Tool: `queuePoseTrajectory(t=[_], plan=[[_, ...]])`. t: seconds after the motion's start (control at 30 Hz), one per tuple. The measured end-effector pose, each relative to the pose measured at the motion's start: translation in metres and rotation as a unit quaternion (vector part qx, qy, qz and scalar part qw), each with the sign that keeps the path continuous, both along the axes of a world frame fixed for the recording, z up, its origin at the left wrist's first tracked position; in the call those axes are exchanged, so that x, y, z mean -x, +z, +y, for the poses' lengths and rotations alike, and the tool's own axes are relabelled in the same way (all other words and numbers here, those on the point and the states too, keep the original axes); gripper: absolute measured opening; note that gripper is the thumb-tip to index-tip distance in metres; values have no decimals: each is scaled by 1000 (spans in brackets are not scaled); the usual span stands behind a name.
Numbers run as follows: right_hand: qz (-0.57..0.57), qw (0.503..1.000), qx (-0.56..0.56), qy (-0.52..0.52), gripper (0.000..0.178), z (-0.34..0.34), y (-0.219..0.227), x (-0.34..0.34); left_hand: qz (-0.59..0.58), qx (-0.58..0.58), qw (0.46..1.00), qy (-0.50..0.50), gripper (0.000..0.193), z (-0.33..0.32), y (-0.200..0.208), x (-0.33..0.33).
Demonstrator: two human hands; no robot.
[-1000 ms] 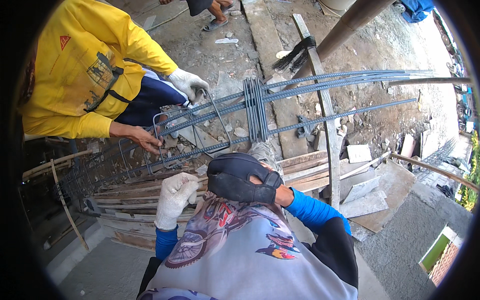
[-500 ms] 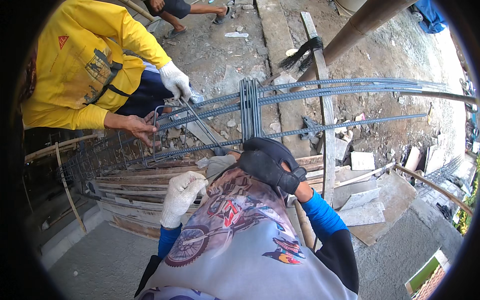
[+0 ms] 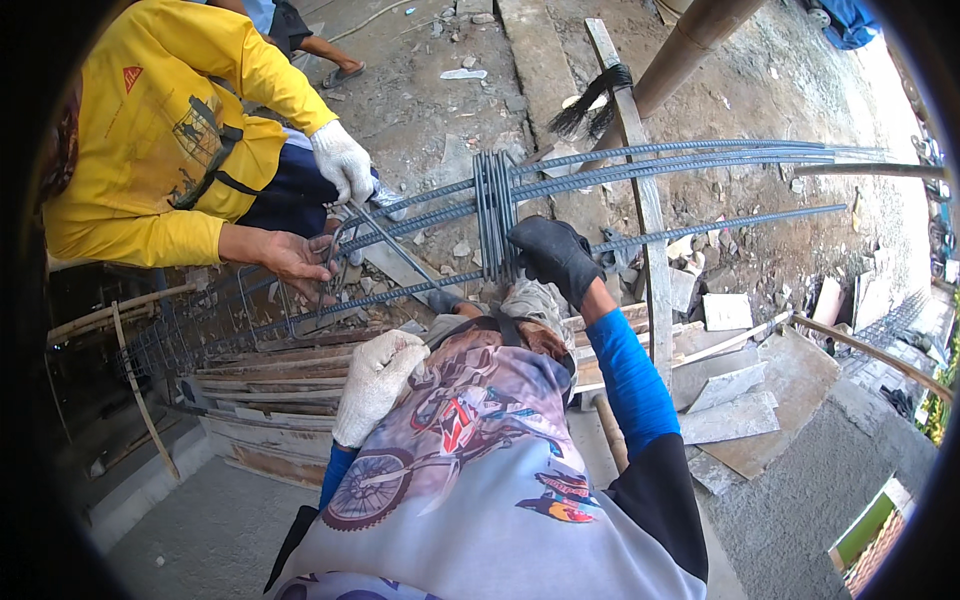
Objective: The person puts on work gloves and then works with a coworker to assemble a rebar cage. They position and align rebar ties and rods, coordinating with another worker to secure the structure.
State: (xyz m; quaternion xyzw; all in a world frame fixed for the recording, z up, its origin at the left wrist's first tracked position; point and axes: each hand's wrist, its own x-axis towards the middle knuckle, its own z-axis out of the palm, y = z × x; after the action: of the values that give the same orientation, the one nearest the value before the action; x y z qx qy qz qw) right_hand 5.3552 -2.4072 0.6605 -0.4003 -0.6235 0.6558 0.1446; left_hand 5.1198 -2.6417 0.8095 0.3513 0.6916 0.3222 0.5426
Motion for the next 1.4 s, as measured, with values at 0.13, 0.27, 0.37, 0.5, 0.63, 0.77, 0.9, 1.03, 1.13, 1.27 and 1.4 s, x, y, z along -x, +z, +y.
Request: queuePoseTrajectory(t=[0.13,0.27,0.37,0.5,0.63,0.77,0.9,1.03,1.13,1.27,1.4], plan=[[-40,911,-361,193,20,21,-22,11,-3,15,1000,21,17,-8,-5,-2],[-80,893,-374,237,30,30,-43,20,-10,14,999,29,17,-20,-11,-3],[-46,898,-389,199,31,31,-48,17,-4,-8,999,35,17,-27,-17,-4],[-35,870,-432,234,30,39,-37,1,-4,3,999,48,18,-34,-21,-5],[67,945,-300,113,25,46,-10,-31,-2,15,997,72,19,-40,-22,-4],[2,991,-130,20,15,60,15,-67,-5,-20,997,70,19,-39,-27,-4],[-169,983,-23,-71,18,65,30,-91,-8,-32,997,66,17,-36,-32,-4],[-272,945,-17,-179,10,54,40,-104,14,-16,999,43,16,-31,-36,0],[-242,946,-102,-191,10,28,38,-104,15,-23,999,35,15,-28,-39,2],[-214,946,-185,-159,10,-2,23,-83,8,-38,998,45,15,-26,-40,3],[-187,944,-253,-100,9,-24,12,-57,-2,-18,998,66,14,-27,-36,1]])
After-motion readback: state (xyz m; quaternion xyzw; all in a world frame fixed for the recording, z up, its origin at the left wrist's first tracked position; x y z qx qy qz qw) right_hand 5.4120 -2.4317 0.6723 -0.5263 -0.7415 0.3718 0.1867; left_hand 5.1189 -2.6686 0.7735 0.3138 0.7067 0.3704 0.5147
